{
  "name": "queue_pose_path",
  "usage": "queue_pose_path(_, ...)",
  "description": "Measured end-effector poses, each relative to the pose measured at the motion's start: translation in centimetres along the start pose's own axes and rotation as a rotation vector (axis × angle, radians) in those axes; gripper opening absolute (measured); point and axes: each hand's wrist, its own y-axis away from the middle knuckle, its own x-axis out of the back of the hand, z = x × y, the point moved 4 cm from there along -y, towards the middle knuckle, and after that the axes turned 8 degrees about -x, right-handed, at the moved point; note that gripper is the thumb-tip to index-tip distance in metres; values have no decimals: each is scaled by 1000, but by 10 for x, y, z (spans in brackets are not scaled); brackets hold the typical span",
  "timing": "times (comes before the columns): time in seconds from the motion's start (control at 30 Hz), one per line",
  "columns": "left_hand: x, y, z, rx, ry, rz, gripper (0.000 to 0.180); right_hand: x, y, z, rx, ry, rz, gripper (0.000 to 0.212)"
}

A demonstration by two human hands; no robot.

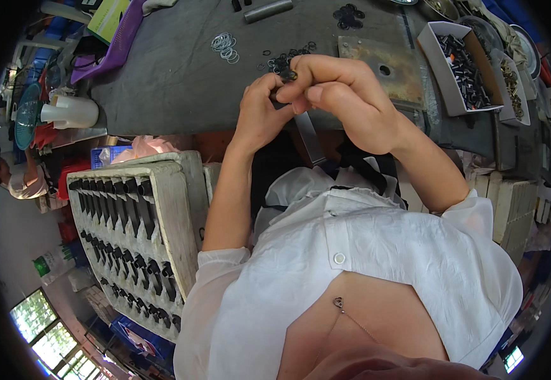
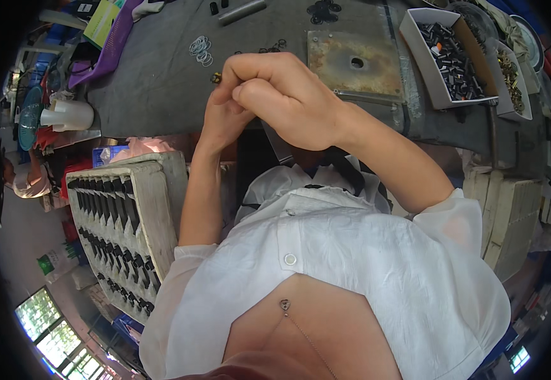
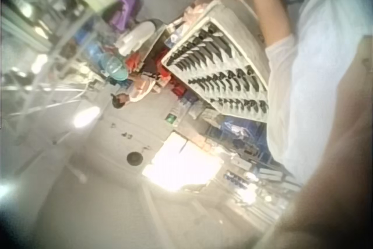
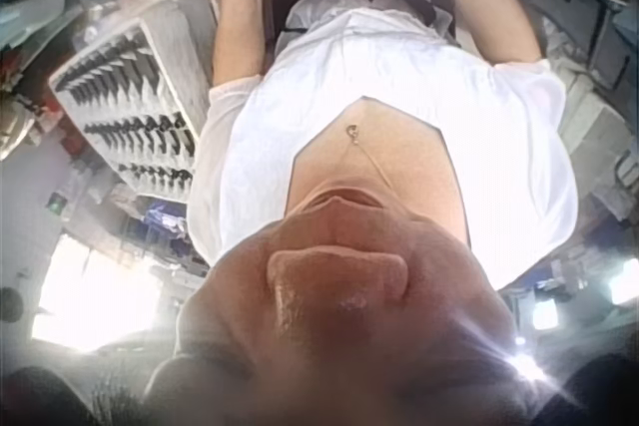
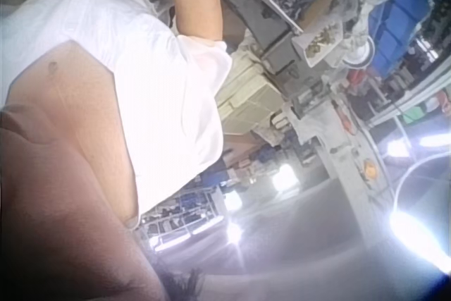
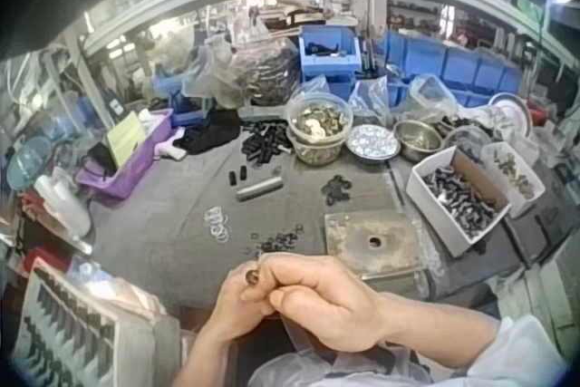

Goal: Assemble small metal components by inserting pins and washers into a housing and securing them with pliers.

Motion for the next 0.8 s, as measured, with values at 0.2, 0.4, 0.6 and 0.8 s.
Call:
queue_pose_path(0.2,5,3,2,-17,18,9,33,22,20,-28,142,-174,152,32)
queue_pose_path(0.4,8,2,10,34,-73,-83,35,43,18,17,-3,-185,267,26)
queue_pose_path(0.6,10,-2,17,-10,-95,-117,35,50,16,40,-138,-240,299,26)
queue_pose_path(0.8,8,-5,17,42,-87,-138,36,55,11,16,-106,-311,328,29)
